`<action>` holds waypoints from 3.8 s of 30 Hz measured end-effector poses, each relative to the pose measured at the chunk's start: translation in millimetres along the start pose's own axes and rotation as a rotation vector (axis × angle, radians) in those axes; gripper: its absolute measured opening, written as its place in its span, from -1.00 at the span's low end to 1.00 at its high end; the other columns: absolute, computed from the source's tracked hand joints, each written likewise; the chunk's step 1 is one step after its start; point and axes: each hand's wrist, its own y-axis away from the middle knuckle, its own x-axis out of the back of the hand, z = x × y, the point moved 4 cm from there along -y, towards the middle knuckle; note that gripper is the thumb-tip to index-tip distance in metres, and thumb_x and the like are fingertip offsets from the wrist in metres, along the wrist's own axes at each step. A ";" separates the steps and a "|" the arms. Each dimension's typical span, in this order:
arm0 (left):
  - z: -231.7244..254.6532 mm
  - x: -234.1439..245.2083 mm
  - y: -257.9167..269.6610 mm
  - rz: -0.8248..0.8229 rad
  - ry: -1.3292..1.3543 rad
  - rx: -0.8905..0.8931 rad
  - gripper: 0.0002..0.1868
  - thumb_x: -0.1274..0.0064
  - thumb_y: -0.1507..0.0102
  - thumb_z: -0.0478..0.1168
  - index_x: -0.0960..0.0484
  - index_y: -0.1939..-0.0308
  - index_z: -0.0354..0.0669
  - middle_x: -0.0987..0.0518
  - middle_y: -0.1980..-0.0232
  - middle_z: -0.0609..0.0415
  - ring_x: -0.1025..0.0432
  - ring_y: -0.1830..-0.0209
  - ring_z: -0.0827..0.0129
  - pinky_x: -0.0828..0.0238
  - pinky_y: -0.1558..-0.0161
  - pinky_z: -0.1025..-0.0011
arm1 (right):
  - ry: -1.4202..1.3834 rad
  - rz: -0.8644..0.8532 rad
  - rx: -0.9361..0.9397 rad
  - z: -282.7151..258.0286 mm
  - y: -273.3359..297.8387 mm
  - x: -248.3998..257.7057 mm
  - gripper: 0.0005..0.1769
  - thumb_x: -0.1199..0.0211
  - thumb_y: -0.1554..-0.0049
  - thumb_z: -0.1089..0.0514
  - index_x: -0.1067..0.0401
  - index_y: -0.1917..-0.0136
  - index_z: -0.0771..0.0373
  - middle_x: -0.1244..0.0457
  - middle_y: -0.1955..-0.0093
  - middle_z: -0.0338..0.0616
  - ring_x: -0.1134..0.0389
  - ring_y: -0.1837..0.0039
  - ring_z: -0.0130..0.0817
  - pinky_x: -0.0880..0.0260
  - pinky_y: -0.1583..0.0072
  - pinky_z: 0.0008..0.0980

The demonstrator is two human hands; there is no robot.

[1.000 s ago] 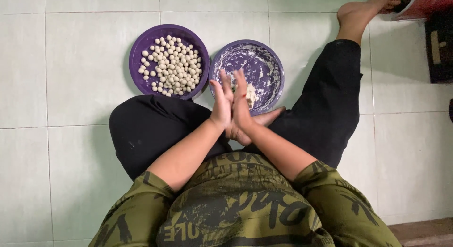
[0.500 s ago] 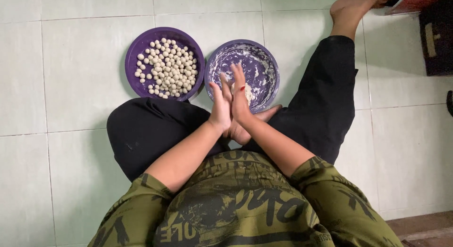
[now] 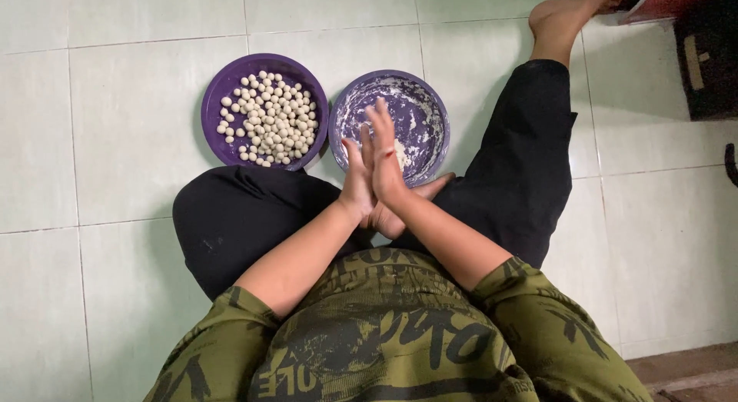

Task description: The person sits on the floor, rolls small pieces of dough into balls, and places them into a bowl.

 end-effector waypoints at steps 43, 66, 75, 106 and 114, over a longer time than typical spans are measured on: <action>105.1 88.7 -33.8 0.422 -0.806 -0.305 -0.79 -0.01 -0.32 -0.19 -0.67 0.02 -0.09 -0.61 0.18 0.09 -0.46 0.40 0.53 -0.42 0.49 0.65 | 0.895 -0.425 -0.268 92.8 -2.6 108.0 -0.54 0.07 -0.34 -0.11 -0.34 -0.40 0.05 -0.15 -0.37 0.09 -0.43 -0.15 0.15 -0.47 -0.09 0.17; 57.5 154.3 -78.1 0.265 -2.168 -0.239 -0.81 -0.18 -0.20 -0.30 -0.66 0.10 -0.16 -0.56 0.11 -0.03 -0.44 -0.04 0.01 -0.01 -0.25 -0.10 | 0.785 -0.356 -0.670 122.4 16.8 168.9 -0.51 0.01 -0.36 0.08 -0.22 -0.54 0.02 0.00 -0.49 0.20 -0.24 -0.39 0.28 -0.35 -0.26 0.17; 49.9 126.3 -66.0 0.007 -2.132 -0.185 -0.61 -0.14 -0.25 -0.16 -0.63 -0.17 -0.07 -0.62 -0.05 0.02 -0.48 -0.15 0.07 -0.13 -0.26 -0.02 | 0.968 -0.417 -0.164 65.8 12.8 108.1 -0.73 -0.40 -0.08 0.11 -0.61 -0.09 0.06 -0.36 -0.20 -0.11 -0.38 -0.22 -0.01 -0.43 -0.22 -0.09; -36.9 50.8 -76.4 0.119 -0.481 0.008 -0.75 -0.30 -0.09 -0.39 -0.66 0.17 -0.38 -0.62 0.41 -0.05 -0.54 0.46 0.44 -0.64 0.34 0.45 | 0.460 -0.253 -0.390 54.0 5.8 124.4 -0.78 -0.46 0.05 0.16 -0.62 0.07 0.10 -0.42 0.22 -0.17 -0.45 0.10 -0.29 -0.44 0.03 -0.30; -25.7 39.2 -90.5 0.284 -1.222 -0.214 -0.88 -0.33 -0.04 0.03 -0.76 0.34 0.39 -0.59 0.61 0.45 -0.48 0.56 0.73 -0.40 0.45 0.66 | 0.721 -0.093 -0.409 74.6 3.1 188.2 -0.81 -0.40 -0.04 0.11 -0.61 0.03 0.11 -0.44 0.11 -0.09 -0.46 -0.04 -0.03 -0.43 -0.07 -0.13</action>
